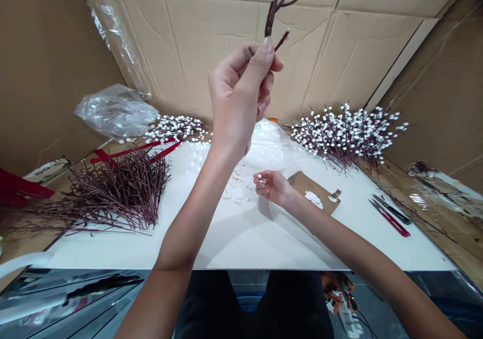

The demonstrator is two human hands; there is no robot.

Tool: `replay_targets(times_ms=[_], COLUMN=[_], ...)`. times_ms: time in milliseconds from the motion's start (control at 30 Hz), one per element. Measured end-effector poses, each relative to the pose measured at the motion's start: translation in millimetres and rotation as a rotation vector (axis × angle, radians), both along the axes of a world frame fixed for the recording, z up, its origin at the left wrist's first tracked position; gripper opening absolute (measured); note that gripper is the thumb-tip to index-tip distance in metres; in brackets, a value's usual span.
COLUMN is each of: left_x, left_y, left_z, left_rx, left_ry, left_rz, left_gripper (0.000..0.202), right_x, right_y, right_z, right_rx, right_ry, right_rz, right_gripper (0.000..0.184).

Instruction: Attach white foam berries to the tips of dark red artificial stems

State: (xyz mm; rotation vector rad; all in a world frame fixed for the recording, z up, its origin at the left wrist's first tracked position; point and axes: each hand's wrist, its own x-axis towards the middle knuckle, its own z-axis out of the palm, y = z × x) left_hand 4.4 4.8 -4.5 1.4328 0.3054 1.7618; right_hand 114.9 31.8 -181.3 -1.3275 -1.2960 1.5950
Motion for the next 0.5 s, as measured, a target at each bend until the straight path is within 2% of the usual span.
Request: replay_targets(times_ms=[200,367,500], left_x=[-2,-3,-3], left_y=[3,2,-2], left_z=[-1.7,-1.5,0.0], left_rx=[0.050,0.035,0.030], left_ry=[-0.010,0.005,0.012], left_rz=[0.023,0.002,0.005], left_gripper=[0.030,0.026,0.027], right_x=[-15,-27,-26], right_y=[-10,-20,-20], right_z=[-6.0,-7.8,-3.5], right_rx=[-0.011,0.025,0.135], right_ry=[-0.089,-0.186,-0.289], right_rz=[-0.012,0.078,0.090], right_gripper=[0.031,0.029,0.026])
